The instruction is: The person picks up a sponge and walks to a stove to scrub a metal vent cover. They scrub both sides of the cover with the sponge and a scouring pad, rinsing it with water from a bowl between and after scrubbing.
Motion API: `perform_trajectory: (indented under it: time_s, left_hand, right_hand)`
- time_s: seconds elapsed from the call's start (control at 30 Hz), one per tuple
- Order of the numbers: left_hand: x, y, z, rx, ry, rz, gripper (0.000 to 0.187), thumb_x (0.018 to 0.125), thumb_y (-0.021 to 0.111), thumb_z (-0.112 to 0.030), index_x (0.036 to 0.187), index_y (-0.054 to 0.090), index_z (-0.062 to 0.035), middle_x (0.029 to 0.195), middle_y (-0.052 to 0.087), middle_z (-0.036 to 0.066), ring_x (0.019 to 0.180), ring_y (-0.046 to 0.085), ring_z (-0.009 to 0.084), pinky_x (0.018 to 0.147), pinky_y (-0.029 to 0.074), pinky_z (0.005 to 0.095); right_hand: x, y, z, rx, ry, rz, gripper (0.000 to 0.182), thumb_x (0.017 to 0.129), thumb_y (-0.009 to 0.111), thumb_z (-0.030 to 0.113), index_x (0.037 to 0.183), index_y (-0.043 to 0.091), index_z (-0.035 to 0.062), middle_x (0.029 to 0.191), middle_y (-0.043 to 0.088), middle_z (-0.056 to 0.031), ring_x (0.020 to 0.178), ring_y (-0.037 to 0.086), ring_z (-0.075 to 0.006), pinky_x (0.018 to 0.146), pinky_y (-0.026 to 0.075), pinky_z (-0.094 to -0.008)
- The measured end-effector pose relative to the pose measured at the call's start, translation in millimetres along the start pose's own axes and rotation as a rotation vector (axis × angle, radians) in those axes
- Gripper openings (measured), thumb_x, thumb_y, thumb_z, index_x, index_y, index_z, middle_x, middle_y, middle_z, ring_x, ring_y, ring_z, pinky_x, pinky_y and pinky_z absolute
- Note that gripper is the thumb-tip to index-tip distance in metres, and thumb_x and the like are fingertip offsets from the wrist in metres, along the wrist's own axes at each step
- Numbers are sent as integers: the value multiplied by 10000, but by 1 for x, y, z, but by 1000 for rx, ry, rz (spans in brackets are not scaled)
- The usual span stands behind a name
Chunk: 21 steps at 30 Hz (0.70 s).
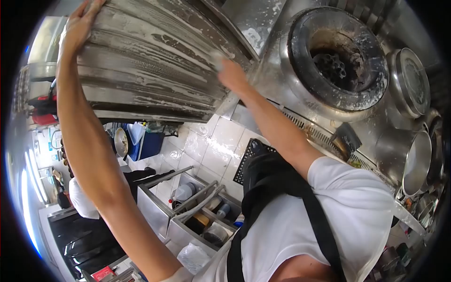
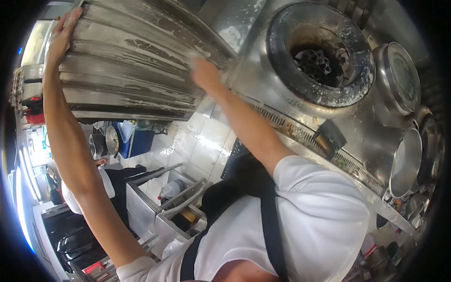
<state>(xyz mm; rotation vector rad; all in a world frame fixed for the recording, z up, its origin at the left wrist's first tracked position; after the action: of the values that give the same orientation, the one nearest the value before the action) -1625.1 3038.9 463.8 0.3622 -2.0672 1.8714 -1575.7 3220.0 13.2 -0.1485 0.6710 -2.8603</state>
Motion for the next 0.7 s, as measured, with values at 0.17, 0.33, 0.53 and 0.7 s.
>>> perform_trajectory:
  time_s: [0.17, 0.33, 0.53, 0.7]
  left_hand:
    - [-44, -15, -37, 205, 26, -89, 599, 905, 562, -576, 1303, 620, -131, 1331, 600, 150, 1205, 588, 290, 1030, 429, 370]
    - [-79, -45, -56, 167, 59, -119, 513, 932, 490, -549, 1175, 689, -143, 1200, 679, 133, 1124, 645, 305, 969, 491, 415]
    - [-33, -18, -24, 123, -35, -22, 582, 903, 473, -627, 1229, 695, -199, 1187, 702, 62, 1133, 652, 211, 925, 488, 344]
    - [-39, -14, -30, 79, -18, -23, 504, 933, 466, -578, 1167, 726, -216, 1114, 730, 31, 1048, 692, 178, 855, 502, 310]
  right_hand:
    - [6, 63, -148, -29, -12, -144, 346, 843, 578, 136, 1155, 615, -9, 996, 663, -234, 900, 636, -356, 788, 497, -457]
    - [-13, -25, 139, 155, -233, -371, 587, 954, 636, 348, 1349, 402, -18, 997, 655, -157, 643, 609, -160, 584, 496, -325]
    - [16, -89, 349, 638, -518, -115, 785, 849, 774, 392, 1374, 380, -40, 948, 672, -145, 768, 645, -159, 692, 509, -288]
    - [40, -104, 328, 407, -524, -257, 735, 875, 748, 382, 1371, 384, -20, 896, 672, -117, 647, 598, -109, 524, 444, -235]
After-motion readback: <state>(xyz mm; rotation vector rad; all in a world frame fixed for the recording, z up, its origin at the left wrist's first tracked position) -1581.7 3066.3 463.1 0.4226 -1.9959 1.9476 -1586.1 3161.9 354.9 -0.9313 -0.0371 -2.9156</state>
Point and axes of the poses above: each hand's wrist, its own x-axis towards the middle knuckle, its own y-axis out of the palm, z = x × y, the point moved 8 cm from there along x, towards the middle knuckle
